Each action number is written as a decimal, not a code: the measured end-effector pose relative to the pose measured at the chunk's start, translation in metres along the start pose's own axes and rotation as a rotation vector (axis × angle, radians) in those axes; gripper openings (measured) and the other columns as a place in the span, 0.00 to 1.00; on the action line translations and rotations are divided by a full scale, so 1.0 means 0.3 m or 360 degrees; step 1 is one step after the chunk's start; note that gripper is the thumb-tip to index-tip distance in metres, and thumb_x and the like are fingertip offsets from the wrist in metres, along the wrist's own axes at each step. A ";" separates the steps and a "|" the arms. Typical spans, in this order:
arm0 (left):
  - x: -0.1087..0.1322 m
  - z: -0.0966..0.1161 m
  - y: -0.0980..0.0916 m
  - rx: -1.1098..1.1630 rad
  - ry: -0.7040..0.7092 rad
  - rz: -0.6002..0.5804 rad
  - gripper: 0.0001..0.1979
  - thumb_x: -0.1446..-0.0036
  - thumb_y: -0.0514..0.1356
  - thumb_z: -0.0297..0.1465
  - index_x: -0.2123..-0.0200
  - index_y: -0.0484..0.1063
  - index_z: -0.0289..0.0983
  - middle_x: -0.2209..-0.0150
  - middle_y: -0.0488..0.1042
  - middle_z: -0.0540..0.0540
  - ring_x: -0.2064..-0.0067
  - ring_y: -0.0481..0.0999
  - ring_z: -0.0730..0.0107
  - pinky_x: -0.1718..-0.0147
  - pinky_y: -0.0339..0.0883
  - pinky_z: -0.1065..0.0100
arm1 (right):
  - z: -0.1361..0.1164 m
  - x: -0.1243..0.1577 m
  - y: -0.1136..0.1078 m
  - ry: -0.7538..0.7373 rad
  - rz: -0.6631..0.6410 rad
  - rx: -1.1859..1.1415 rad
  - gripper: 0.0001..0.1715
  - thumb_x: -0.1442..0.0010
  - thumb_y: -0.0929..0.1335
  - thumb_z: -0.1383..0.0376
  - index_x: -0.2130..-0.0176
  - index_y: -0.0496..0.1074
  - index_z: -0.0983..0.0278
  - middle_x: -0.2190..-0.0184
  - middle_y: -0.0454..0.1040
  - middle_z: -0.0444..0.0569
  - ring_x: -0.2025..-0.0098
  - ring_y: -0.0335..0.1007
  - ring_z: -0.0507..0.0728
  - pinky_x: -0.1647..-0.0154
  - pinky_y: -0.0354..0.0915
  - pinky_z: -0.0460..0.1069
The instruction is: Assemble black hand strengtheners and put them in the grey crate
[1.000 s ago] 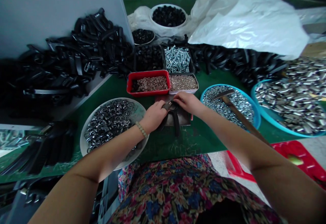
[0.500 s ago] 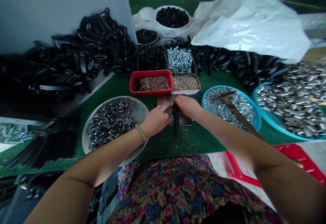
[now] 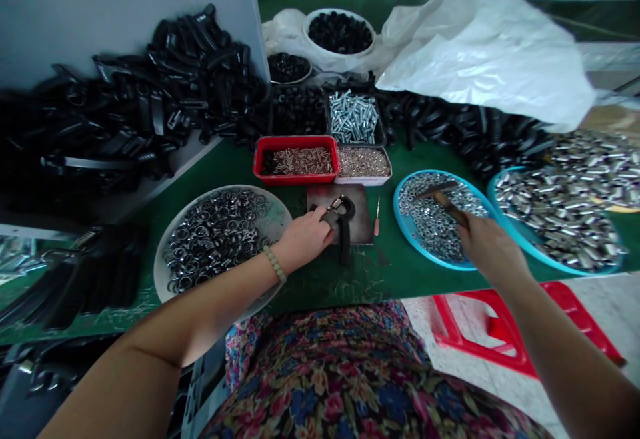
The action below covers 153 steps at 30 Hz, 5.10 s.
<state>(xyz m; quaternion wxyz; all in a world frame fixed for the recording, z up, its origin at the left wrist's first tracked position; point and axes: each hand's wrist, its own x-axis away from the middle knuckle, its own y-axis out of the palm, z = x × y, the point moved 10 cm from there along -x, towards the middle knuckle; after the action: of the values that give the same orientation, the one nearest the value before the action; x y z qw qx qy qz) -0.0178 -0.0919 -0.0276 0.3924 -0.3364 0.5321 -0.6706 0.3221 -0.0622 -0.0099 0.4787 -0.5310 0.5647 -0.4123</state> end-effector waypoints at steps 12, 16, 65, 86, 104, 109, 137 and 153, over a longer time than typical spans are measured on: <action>-0.001 -0.001 -0.002 0.0133 -0.0027 0.0011 0.14 0.35 0.49 0.33 0.55 0.72 0.35 0.52 0.68 0.40 0.60 0.76 0.65 0.59 0.71 0.65 | -0.617 0.034 0.011 -0.0302 -0.0326 -0.0412 0.30 0.33 0.54 0.57 0.35 0.54 0.59 0.52 0.76 0.56 0.59 0.77 0.65 0.62 0.71 0.57; -0.001 0.005 0.002 0.0134 -0.0013 -0.0013 0.13 0.36 0.49 0.32 0.58 0.72 0.34 0.53 0.68 0.39 0.59 0.75 0.64 0.58 0.71 0.63 | -0.630 0.036 0.049 -0.0343 -0.0468 -0.0377 0.29 0.33 0.54 0.57 0.35 0.55 0.57 0.56 0.78 0.54 0.62 0.78 0.65 0.65 0.71 0.57; -0.092 -0.046 -0.093 0.0629 -0.0047 0.0346 0.12 0.37 0.55 0.34 0.60 0.75 0.34 0.58 0.75 0.42 0.57 0.75 0.65 0.53 0.67 0.65 | -0.427 0.132 0.026 0.0043 -0.0094 -0.0815 0.27 0.35 0.57 0.55 0.43 0.65 0.65 0.68 0.78 0.54 0.70 0.75 0.61 0.70 0.68 0.52; 0.038 -0.023 -0.092 0.0266 -0.0083 0.0324 0.20 0.41 0.59 0.37 0.50 0.69 0.32 0.48 0.66 0.38 0.47 0.69 0.56 0.45 0.65 0.58 | -0.574 0.174 -0.012 -0.0388 -0.0141 -0.0726 0.29 0.33 0.58 0.59 0.36 0.57 0.63 0.46 0.72 0.57 0.49 0.74 0.63 0.53 0.71 0.56; 0.057 -0.226 -0.213 0.0180 -0.0216 0.0391 0.12 0.38 0.55 0.34 0.57 0.73 0.34 0.56 0.74 0.41 0.55 0.73 0.61 0.52 0.67 0.62 | -0.439 0.116 0.034 -0.0339 -0.0142 -0.0275 0.30 0.34 0.58 0.55 0.36 0.58 0.56 0.54 0.77 0.57 0.65 0.78 0.65 0.72 0.72 0.56; -0.119 -0.524 -0.368 -0.0252 -0.0510 0.0321 0.05 0.41 0.56 0.25 0.64 0.73 0.31 0.67 0.74 0.40 0.60 0.71 0.60 0.57 0.65 0.60 | -0.050 0.044 -0.019 -0.0071 0.0245 -0.0006 0.28 0.38 0.63 0.52 0.40 0.65 0.51 0.71 0.75 0.60 0.85 0.63 0.58 0.85 0.53 0.53; -0.087 -0.307 -0.237 0.1912 -0.0535 0.0411 0.11 0.45 0.62 0.32 0.59 0.75 0.36 0.59 0.76 0.45 0.65 0.75 0.73 0.59 0.72 0.65 | -0.705 0.114 0.225 0.0462 -0.0810 -0.3077 0.19 0.42 0.67 0.51 0.68 0.55 0.60 0.87 0.55 0.32 0.90 0.40 0.43 0.89 0.42 0.40; -0.022 -0.055 -0.014 0.3012 -0.0753 -0.0004 0.15 0.51 0.67 0.30 0.58 0.71 0.41 0.66 0.71 0.52 0.73 0.69 0.84 0.73 0.67 0.79 | -0.675 0.116 0.168 0.0344 -0.0909 -0.2627 0.24 0.41 0.63 0.47 0.76 0.60 0.61 0.88 0.53 0.35 0.91 0.42 0.45 0.91 0.43 0.42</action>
<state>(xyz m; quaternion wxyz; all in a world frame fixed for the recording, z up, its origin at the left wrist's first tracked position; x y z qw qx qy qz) -0.0298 -0.0782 -0.0273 0.5964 -0.0089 -0.3193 -0.7364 0.1142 -0.1006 -0.0218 -0.2355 -0.7866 0.5703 -0.0246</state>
